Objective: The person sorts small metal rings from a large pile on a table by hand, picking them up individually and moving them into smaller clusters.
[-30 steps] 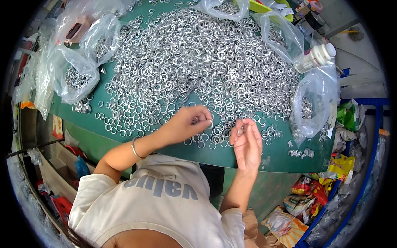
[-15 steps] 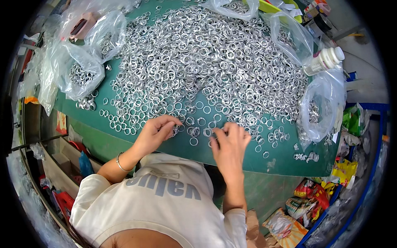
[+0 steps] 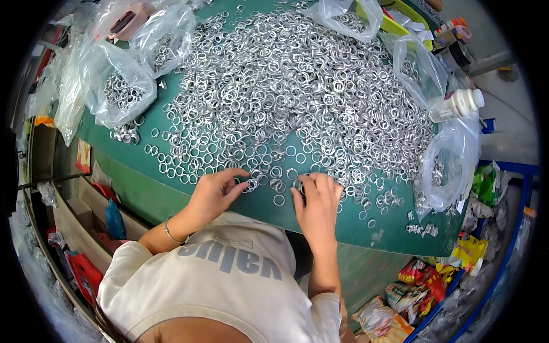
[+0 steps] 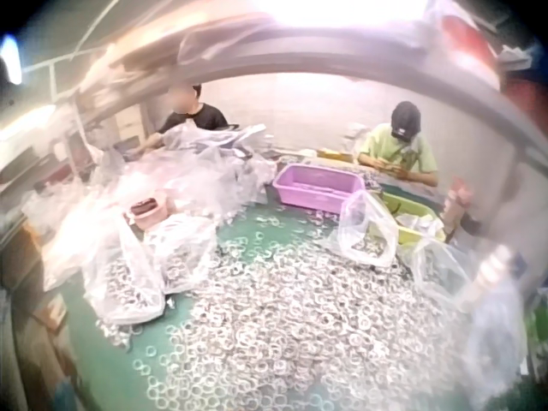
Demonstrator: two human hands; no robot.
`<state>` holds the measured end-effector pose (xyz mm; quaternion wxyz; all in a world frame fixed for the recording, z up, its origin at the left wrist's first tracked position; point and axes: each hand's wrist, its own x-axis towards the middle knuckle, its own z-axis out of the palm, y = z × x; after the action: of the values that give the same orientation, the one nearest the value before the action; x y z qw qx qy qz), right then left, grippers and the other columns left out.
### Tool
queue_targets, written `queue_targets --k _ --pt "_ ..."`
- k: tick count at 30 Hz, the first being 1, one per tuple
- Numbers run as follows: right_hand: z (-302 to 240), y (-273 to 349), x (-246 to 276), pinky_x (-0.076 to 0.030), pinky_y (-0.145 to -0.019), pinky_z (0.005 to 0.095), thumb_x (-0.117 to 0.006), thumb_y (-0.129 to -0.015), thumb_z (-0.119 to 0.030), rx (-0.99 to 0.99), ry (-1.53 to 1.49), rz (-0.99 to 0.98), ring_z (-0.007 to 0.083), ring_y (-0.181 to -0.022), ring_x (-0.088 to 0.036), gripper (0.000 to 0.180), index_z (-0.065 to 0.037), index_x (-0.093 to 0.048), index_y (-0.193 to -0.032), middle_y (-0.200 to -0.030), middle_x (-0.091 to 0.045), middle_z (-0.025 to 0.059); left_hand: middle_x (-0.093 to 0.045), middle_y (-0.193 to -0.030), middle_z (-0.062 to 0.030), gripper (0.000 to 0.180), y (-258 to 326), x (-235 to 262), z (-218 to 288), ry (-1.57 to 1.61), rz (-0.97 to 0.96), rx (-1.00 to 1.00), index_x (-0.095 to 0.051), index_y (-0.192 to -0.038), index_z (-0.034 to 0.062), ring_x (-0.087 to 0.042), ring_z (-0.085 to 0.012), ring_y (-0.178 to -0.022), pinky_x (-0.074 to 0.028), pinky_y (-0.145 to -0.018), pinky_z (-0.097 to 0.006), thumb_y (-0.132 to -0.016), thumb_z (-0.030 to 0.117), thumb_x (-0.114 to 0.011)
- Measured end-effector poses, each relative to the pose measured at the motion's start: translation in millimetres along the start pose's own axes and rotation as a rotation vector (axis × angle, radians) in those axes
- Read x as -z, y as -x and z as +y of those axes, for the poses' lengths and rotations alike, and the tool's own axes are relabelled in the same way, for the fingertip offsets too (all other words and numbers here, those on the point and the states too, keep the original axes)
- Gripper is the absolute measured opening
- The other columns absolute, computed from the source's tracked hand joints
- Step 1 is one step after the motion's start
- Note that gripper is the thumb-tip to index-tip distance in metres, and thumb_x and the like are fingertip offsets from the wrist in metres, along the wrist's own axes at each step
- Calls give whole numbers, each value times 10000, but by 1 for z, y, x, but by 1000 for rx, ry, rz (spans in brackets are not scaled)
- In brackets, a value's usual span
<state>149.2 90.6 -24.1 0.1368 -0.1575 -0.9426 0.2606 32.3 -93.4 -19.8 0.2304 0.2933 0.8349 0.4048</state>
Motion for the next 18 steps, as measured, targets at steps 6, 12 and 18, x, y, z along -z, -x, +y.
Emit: queue_targets --k 6,12,18 --pt "2 0 -9 -373 -629 186 -636 -789 -13 -377 -1107 240 57 -751 -441 222 0 -563 -998 -1007 -515 66 -490 -518 -43 266 12 -3 -7 -95 29 -88 -620 -1016 105 -477 -193 -438 -386 -439 -314 -766 142 -703" --pt "-11 -11 -16 -359 -597 226 -602 -837 -78 -546 -1682 23 105 -667 -433 194 -19 -544 -1013 -842 -497 13 -556 -572 -49 239 17 -7 -19 -231 107 -120 -619 -994 119 -544 -222 -477 -412 -443 -341 -768 155 -688" --pt "-35 -10 -37 -353 -613 315 -742 -699 -93 50 -167 9 212 -687 -470 253 -32 -606 -903 -769 -490 64 -598 -636 -60 260 20 8 -21 -214 95 -60 -620 -1021 120 -565 -224 -500 -429 -450 -334 -769 141 -680"
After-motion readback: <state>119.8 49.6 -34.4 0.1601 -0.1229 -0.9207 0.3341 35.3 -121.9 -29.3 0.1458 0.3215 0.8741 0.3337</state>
